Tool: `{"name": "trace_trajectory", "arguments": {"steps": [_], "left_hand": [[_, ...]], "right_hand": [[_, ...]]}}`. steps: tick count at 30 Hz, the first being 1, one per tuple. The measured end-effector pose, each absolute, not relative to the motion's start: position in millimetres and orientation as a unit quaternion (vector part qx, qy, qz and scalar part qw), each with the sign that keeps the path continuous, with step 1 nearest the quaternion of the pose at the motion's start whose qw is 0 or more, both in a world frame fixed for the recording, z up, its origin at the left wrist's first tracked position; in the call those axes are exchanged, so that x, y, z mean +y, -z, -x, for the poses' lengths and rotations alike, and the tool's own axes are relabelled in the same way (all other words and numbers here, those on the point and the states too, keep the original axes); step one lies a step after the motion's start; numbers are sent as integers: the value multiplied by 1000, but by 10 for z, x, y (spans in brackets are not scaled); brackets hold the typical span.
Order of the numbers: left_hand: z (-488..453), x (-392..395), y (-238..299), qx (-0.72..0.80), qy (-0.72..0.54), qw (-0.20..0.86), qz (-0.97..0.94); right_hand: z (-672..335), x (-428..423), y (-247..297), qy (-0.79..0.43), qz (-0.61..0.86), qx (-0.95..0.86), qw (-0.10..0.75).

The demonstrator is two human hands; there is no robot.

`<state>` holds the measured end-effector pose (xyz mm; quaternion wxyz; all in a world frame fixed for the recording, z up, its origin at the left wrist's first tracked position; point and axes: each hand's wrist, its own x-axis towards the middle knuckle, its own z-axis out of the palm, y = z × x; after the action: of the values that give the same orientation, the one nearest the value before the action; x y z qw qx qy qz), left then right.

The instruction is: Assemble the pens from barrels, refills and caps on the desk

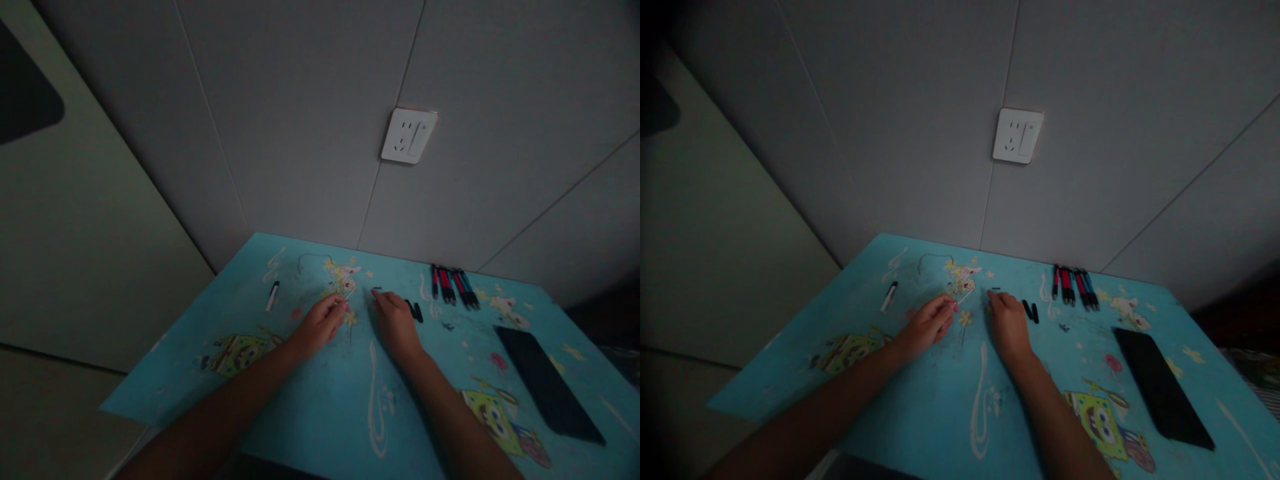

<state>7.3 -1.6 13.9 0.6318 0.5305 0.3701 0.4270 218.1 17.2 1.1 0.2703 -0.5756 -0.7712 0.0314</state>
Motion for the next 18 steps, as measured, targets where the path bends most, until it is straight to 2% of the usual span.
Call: {"name": "trace_trajectory", "arguments": {"steps": [4, 7, 11, 18], "left_hand": [[-84, -41, -140, 377, -402, 613, -566], [-94, -74, -152, 371, -368, 608, -597], [-104, -111, -172, 354, -337, 616, -618], [-112, -133, -200, 352, -342, 616, -616]], "right_hand": [[-2113, -44, -79, -182, 542, -709, 414], [-2058, -187, -167, -307, 535, -631, 471], [-2009, -250, -266, -441, 511, -549, 493], [-1992, -275, -319, -466, 499, -548, 484]]}}
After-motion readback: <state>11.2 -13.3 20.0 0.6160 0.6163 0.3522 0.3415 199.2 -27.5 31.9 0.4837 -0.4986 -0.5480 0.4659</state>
